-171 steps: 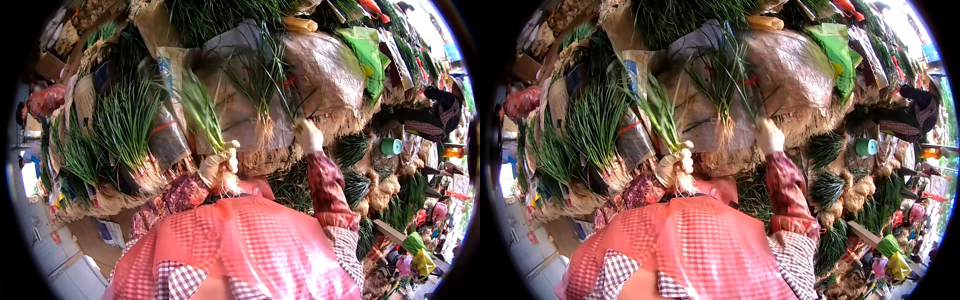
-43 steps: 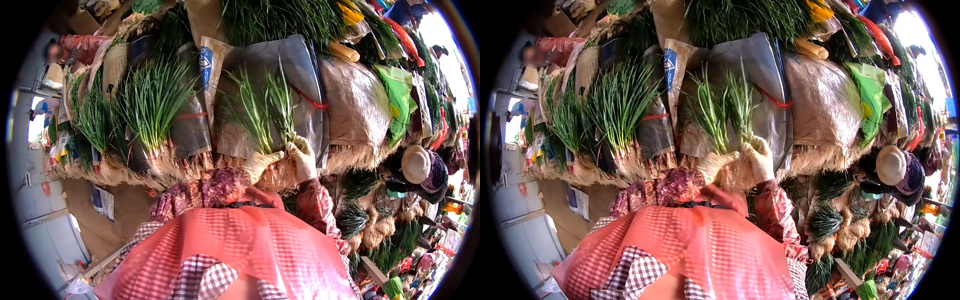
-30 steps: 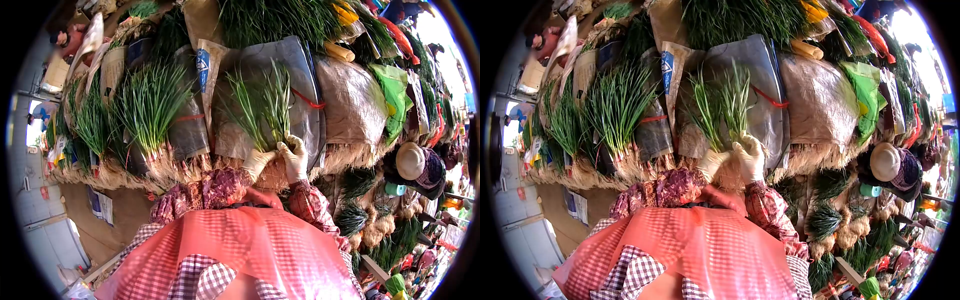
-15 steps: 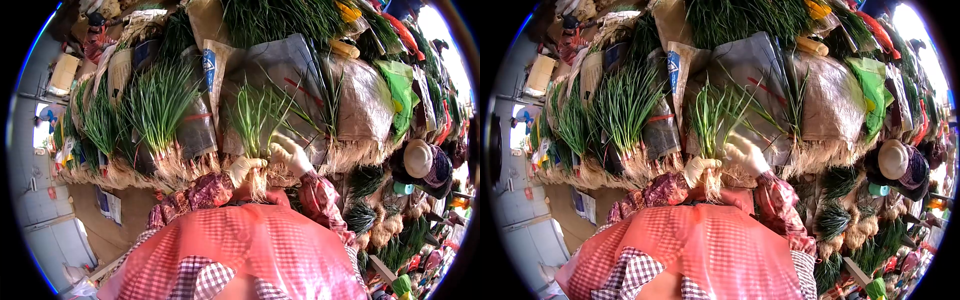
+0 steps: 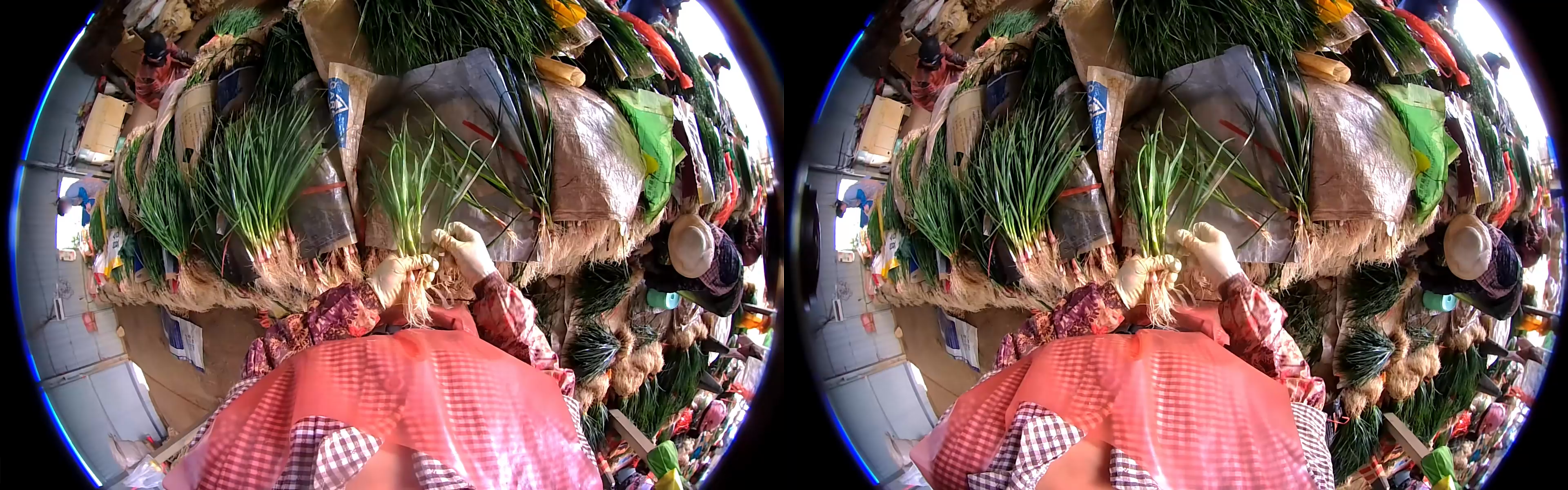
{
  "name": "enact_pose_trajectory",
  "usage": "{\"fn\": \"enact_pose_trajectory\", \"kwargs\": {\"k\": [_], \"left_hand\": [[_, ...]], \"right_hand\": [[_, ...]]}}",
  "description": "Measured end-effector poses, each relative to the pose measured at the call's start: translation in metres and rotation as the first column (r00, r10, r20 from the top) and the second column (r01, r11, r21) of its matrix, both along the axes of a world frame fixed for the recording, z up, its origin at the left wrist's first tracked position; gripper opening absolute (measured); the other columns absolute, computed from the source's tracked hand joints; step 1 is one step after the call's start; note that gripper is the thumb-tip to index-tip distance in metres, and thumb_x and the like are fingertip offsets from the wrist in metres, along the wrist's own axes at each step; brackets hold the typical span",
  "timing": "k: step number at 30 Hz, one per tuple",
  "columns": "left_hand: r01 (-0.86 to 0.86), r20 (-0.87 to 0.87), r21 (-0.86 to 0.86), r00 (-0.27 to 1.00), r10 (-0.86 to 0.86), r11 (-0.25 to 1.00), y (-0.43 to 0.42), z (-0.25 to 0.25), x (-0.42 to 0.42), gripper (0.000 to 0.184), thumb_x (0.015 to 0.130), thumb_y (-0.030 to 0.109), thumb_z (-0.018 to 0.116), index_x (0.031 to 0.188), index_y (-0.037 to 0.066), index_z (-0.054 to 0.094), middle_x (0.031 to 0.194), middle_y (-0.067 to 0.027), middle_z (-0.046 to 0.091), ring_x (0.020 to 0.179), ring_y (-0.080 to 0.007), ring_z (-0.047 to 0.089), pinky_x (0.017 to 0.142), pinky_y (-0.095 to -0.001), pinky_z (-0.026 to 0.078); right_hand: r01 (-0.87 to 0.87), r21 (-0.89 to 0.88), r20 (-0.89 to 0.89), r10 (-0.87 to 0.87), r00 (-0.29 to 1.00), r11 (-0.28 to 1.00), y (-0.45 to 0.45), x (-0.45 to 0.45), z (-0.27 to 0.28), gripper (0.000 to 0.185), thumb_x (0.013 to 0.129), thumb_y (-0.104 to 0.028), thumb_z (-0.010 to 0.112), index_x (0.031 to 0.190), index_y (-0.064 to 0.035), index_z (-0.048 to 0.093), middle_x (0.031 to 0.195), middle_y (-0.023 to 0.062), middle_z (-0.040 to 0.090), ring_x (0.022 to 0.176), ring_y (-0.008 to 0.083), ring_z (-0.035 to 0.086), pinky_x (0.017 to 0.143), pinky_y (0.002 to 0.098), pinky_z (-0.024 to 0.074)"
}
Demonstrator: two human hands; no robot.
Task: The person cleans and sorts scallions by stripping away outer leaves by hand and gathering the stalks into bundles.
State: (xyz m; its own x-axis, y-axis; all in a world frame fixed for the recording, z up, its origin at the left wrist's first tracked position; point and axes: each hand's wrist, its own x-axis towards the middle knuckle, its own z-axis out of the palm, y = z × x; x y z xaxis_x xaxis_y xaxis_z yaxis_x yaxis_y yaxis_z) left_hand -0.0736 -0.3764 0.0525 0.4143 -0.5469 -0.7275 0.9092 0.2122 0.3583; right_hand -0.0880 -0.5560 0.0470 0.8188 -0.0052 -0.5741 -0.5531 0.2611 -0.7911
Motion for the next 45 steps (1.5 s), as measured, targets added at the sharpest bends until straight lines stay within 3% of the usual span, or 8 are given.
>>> {"fn": "enact_pose_trajectory", "kwargs": {"k": [6,10,14,22,27,35,40,45], "left_hand": [[0.003,0.019,-0.156,1.0,0.0,0.988,0.014,-0.002,0.001,0.027,0.09,0.009,0.056,0.115,0.0,0.056,0.089,-0.0078,0.063,0.075,-0.0175,0.062,0.064,-0.0294,0.051],[-0.062,0.037,-0.095,0.997,0.066,0.994,0.006,0.01,0.001,0.026,0.087,0.005,0.059,0.112,-0.002,0.057,0.089,-0.0126,0.066,0.076,-0.0203,0.065,0.066,-0.0304,0.055],[0.042,0.103,0.079,0.993,-0.05,0.996,-0.015,0.007,-0.004,0.02,0.087,0.005,0.06,0.106,-0.001,0.061,0.09,-0.0123,0.067,0.073,-0.0185,0.065,0.063,-0.0259,0.053],[0.155,0.182,0.059,0.97,-0.163,0.986,-0.031,-0.002,-0.006,0.023,0.087,0.003,0.058,0.11,0.003,0.059,0.091,-0.0069,0.067,0.068,-0.0142,0.062,0.056,-0.0198,0.05],[-0.032,-0.003,-0.27,0.999,0.032,0.962,-0.023,0.006,0.0,0.029,0.084,-0.005,0.054,0.111,0.007,0.054,0.116,-0.0142,0.058,0.087,-0.0234,0.061,0.079,-0.0387,0.053],[0.03,0.06,-0.293,0.998,-0.013,0.956,-0.042,0.005,0.007,0.023,0.083,0.0,0.062,0.104,0.007,0.056,0.08,-0.0042,0.059,0.072,-0.0186,0.061,0.072,-0.0384,0.051],[0.036,0.085,-0.209,0.996,-0.018,0.977,-0.05,-0.001,0.011,0.021,0.084,-0.002,0.058,0.104,0.005,0.057,0.085,-0.0081,0.062,0.078,-0.0201,0.063,0.072,-0.036,0.055],[0.22,0.256,-0.099,0.948,-0.189,0.971,-0.074,0.014,0.018,0.021,0.088,0.006,0.059,0.108,0.002,0.061,0.076,-0.002,0.06,0.059,-0.0082,0.054,0.053,-0.0221,0.047]], "right_hand": [[-0.234,-0.687,-0.068,0.26,0.963,0.688,-0.075,-0.038,-0.006,0.019,0.087,-0.023,0.06,0.09,-0.0051,0.066,0.075,0.0079,0.066,0.066,0.0159,0.065,0.061,0.0295,0.0541],[-0.797,-0.558,-0.594,0.782,0.187,-0.233,-0.083,-0.101,-0.021,0.025,0.089,-0.029,0.059,0.082,-0.0071,0.067,0.066,0.0064,0.065,0.063,0.0134,0.063,0.06,0.0294,0.0531],[-0.174,-0.587,0.119,0.297,0.948,0.79,-0.06,-0.095,0.016,0.055,0.078,-0.036,0.072,0.124,-0.0096,0.056,0.115,0.0108,0.062,0.087,0.0212,0.065,0.075,0.0312,0.0521],[0.471,-0.745,0.555,0.047,0.831,0.472,-0.062,-0.072,0.023,0.01,0.077,-0.006,0.065,0.086,-0.0092,0.066,0.073,0.0092,0.062,0.072,0.0252,0.063,0.065,0.0327,0.0513],[-0.464,-0.883,-0.345,0.571,0.745,0.073,-0.12,-0.156,-0.03,0.015,0.08,-0.022,0.06,0.084,-0.0092,0.068,0.075,0.0085,0.066,0.064,0.024,0.064,0.062,0.034,0.0535],[-0.235,-0.972,-0.234,0.15,0.961,-0.01,-0.191,-0.006,-0.037,0.027,0.074,-0.033,0.066,0.087,-0.009,0.067,0.083,0.0136,0.067,0.079,0.0309,0.065,0.07,0.041,0.0518],[0.114,-0.568,0.031,-0.117,0.993,0.815,-0.16,-0.025,0.021,0.02,0.088,-0.02,0.058,0.092,-0.0029,0.068,0.075,0.0069,0.068,0.063,0.0137,0.063,0.061,0.0287,0.0507],[0.202,-0.195,0.146,-0.175,0.974,0.96,-0.087,-0.055,0.03,0.023,0.092,-0.024,0.057,0.098,-0.0032,0.066,0.075,0.0009,0.064,0.059,0.0063,0.054,0.053,0.0213,0.045]]}}
